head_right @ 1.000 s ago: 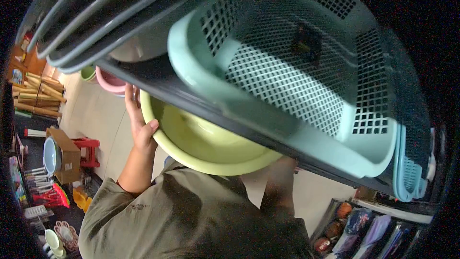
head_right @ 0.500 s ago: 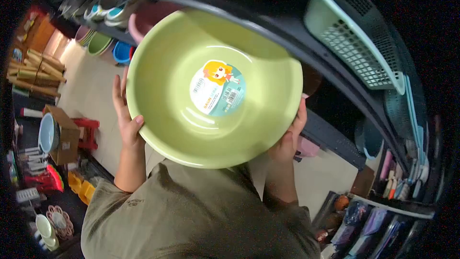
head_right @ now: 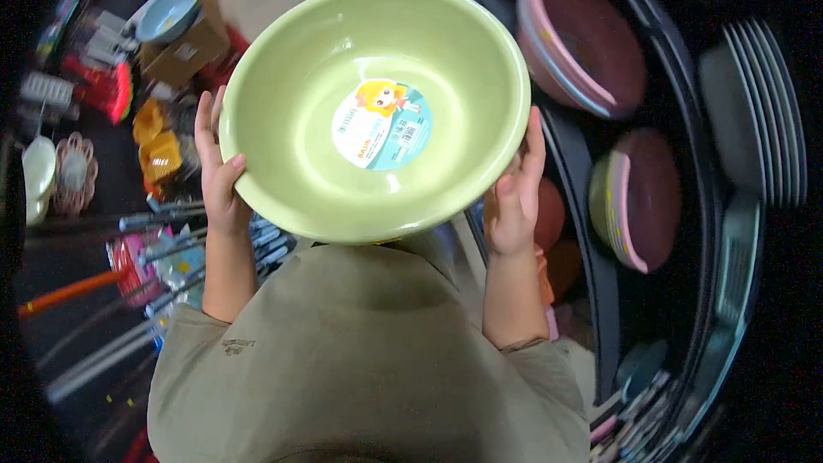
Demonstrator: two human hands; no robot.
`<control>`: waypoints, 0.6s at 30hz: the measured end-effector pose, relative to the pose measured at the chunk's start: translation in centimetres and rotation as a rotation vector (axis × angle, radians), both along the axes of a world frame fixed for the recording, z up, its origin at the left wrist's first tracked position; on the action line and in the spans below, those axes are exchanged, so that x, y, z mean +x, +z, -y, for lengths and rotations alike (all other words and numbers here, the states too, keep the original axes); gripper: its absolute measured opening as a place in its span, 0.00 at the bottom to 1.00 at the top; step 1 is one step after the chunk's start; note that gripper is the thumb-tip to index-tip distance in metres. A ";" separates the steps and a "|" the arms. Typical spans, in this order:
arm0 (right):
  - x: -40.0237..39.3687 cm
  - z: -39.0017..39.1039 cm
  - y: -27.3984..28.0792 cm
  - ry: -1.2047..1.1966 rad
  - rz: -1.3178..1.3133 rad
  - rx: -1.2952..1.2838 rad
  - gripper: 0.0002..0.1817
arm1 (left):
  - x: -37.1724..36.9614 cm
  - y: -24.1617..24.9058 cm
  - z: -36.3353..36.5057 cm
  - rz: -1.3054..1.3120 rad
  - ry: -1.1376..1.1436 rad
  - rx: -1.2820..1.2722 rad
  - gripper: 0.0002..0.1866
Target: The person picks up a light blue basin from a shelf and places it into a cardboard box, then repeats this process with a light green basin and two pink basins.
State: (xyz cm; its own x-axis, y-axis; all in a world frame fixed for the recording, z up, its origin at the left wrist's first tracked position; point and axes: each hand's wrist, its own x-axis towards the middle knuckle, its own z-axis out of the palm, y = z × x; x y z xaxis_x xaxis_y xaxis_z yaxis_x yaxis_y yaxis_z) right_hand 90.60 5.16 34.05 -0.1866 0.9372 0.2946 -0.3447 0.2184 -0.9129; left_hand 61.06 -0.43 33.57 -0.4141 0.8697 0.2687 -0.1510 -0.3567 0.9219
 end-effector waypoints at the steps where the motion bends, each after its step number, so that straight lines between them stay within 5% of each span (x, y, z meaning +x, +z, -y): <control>1: -1.7 -0.6 -0.1 0.054 0.009 -0.011 0.44 | -1.3 -0.2 1.1 0.025 0.051 -0.027 0.49; 10: -13.0 -4.6 -2.6 0.458 0.148 -0.052 0.50 | -7.8 -3.8 8.6 0.394 0.379 -0.211 0.48; 18: -23.3 -12.5 -4.3 0.596 0.101 -0.082 0.43 | -13.3 -3.6 5.3 0.334 0.605 -0.182 0.50</control>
State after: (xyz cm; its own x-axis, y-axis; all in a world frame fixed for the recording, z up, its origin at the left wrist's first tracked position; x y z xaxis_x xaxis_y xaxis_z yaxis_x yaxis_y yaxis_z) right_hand 67.30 17.65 29.72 -0.7091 0.6819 0.1795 -0.2970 -0.0580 -0.9531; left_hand 47.81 -5.77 29.96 -0.8729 0.4806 -0.0842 -0.2599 -0.3119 0.9139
